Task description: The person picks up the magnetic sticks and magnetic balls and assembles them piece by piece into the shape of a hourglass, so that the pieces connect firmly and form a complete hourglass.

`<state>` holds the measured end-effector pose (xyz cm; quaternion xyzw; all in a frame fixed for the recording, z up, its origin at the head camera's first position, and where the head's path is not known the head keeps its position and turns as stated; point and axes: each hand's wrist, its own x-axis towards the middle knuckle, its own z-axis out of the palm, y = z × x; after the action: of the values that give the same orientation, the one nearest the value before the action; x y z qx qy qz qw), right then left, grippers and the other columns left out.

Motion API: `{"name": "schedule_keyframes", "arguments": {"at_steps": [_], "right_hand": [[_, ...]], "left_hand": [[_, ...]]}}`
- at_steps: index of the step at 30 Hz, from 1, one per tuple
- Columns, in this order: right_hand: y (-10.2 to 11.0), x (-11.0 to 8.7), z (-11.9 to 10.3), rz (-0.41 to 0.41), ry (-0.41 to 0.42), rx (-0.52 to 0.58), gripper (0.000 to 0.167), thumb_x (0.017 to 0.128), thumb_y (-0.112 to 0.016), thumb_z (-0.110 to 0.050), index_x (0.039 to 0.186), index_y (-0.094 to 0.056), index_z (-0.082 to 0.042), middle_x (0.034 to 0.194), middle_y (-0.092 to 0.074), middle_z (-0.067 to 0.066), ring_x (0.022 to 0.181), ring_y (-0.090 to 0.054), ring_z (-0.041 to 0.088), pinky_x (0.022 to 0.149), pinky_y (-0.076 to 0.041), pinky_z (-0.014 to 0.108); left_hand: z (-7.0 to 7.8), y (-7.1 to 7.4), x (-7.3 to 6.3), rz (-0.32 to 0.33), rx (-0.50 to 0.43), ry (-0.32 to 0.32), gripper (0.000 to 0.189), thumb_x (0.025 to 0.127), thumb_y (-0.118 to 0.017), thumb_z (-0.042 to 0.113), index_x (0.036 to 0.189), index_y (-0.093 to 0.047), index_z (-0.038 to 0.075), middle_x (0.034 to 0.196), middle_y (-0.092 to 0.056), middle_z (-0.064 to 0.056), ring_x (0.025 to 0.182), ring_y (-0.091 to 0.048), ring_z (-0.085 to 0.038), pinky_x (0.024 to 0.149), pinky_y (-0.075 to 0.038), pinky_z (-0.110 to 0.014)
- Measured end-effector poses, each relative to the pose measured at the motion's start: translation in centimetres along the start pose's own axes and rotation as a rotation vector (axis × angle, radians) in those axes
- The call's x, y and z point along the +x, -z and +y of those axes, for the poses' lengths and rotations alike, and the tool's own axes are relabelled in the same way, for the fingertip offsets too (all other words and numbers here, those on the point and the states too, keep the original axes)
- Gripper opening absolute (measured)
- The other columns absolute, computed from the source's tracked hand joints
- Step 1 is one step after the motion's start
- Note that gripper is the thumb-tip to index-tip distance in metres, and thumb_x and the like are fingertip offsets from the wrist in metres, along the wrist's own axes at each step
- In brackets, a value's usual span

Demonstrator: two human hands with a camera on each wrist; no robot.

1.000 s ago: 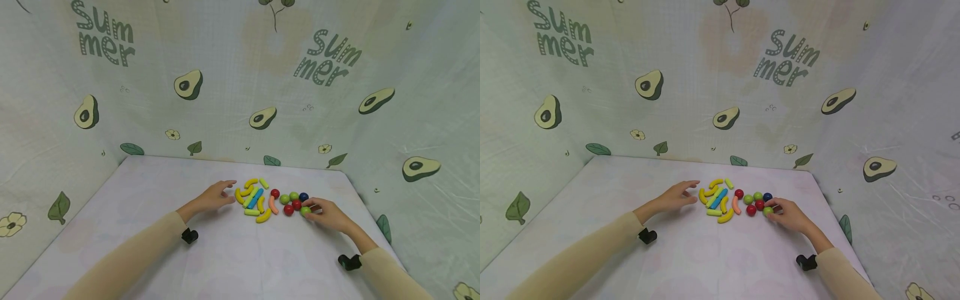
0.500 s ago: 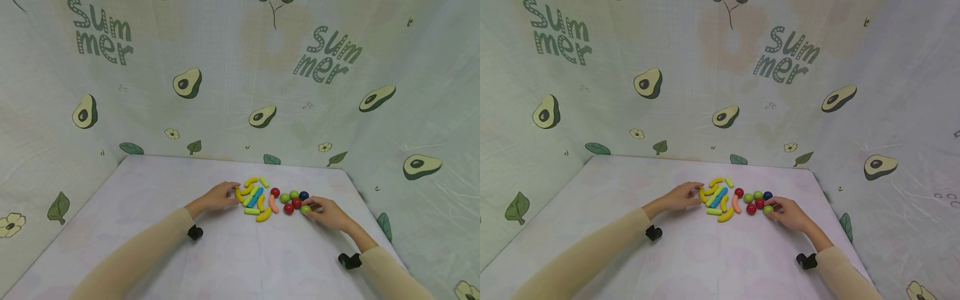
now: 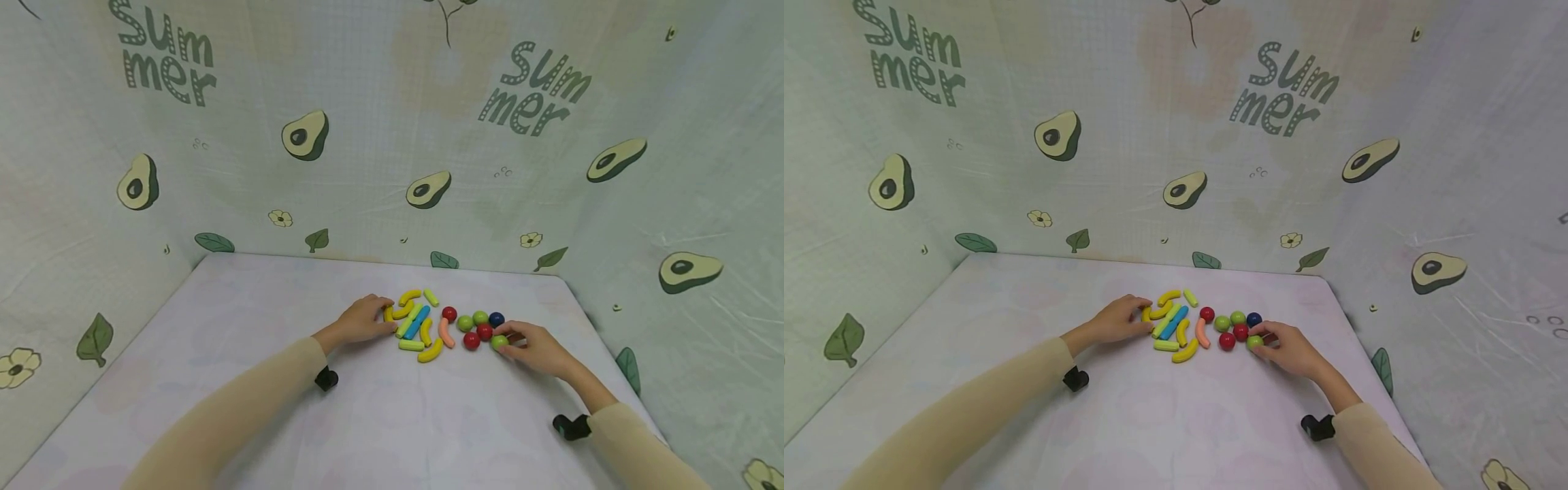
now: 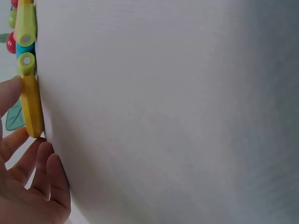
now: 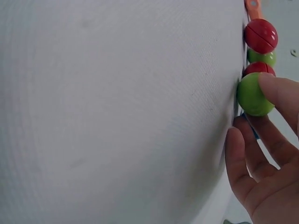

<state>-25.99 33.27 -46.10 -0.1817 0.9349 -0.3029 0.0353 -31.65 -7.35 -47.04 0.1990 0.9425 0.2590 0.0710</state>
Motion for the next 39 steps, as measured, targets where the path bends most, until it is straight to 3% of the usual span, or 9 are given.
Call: {"name": "schedule_keyframes", "arguments": {"at_steps": [4,11,20,27,33,39], "right_hand": [[0.0,0.0,0.0,0.002,0.007,-0.007,0.029,0.099,-0.076,-0.014,0.127,-0.070,-0.010,0.128,-0.071,0.011,0.112,-0.069,0.030,0.096,-0.060,0.051],[-0.2,0.0,0.0,0.004,0.014,-0.015,0.028,0.100,-0.076,-0.014,0.127,-0.070,-0.010,0.126,-0.071,0.009,0.111,-0.069,0.029,0.095,-0.060,0.048],[-0.2,-0.1,-0.2,0.004,0.010,-0.016,0.029,0.100,-0.076,-0.015,0.127,-0.070,-0.010,0.126,-0.071,0.009,0.111,-0.068,0.028,0.095,-0.060,0.049],[-0.2,0.0,-0.2,0.003,-0.005,-0.023,0.029,0.100,-0.076,-0.016,0.128,-0.070,-0.011,0.127,-0.071,0.010,0.111,-0.069,0.029,0.095,-0.060,0.050],[-0.1,-0.1,-0.3,-0.001,0.013,-0.014,0.029,0.100,-0.075,-0.015,0.128,-0.070,-0.009,0.127,-0.071,0.011,0.111,-0.069,0.029,0.094,-0.060,0.049],[-0.1,-0.1,-0.3,0.003,-0.004,-0.022,0.029,0.100,-0.075,-0.015,0.128,-0.070,-0.010,0.126,-0.071,0.010,0.111,-0.069,0.029,0.095,-0.060,0.051]], "left_hand": [[0.0,-0.2,0.1,0.007,0.021,0.006,0.062,0.100,-0.075,0.043,0.152,-0.056,0.015,0.145,-0.060,-0.008,0.132,-0.057,-0.027,0.115,-0.046,-0.047],[-0.3,0.3,-0.2,-0.025,0.026,-0.011,0.063,0.101,-0.074,0.040,0.155,-0.055,0.015,0.146,-0.059,-0.009,0.132,-0.056,-0.028,0.116,-0.045,-0.047],[-1.6,1.6,-0.5,-0.096,-0.020,-0.038,0.059,0.102,-0.070,0.027,0.157,-0.053,0.014,0.138,-0.061,-0.005,0.104,-0.055,-0.018,0.098,-0.051,-0.038],[-1.4,1.3,-0.4,-0.034,-0.022,-0.019,0.050,0.104,-0.069,0.033,0.149,-0.060,0.014,0.128,-0.065,-0.003,0.101,-0.056,-0.019,0.095,-0.052,-0.038],[-1.0,1.2,-0.1,-0.004,-0.053,0.015,0.041,0.103,-0.070,0.020,0.144,-0.065,0.013,0.133,-0.068,-0.005,0.115,-0.062,-0.022,0.107,-0.052,-0.043],[-0.9,1.4,0.2,-0.016,-0.108,0.046,0.039,0.100,-0.071,0.013,0.139,-0.068,0.010,0.131,-0.071,-0.005,0.115,-0.065,-0.021,0.101,-0.056,-0.040]]}}
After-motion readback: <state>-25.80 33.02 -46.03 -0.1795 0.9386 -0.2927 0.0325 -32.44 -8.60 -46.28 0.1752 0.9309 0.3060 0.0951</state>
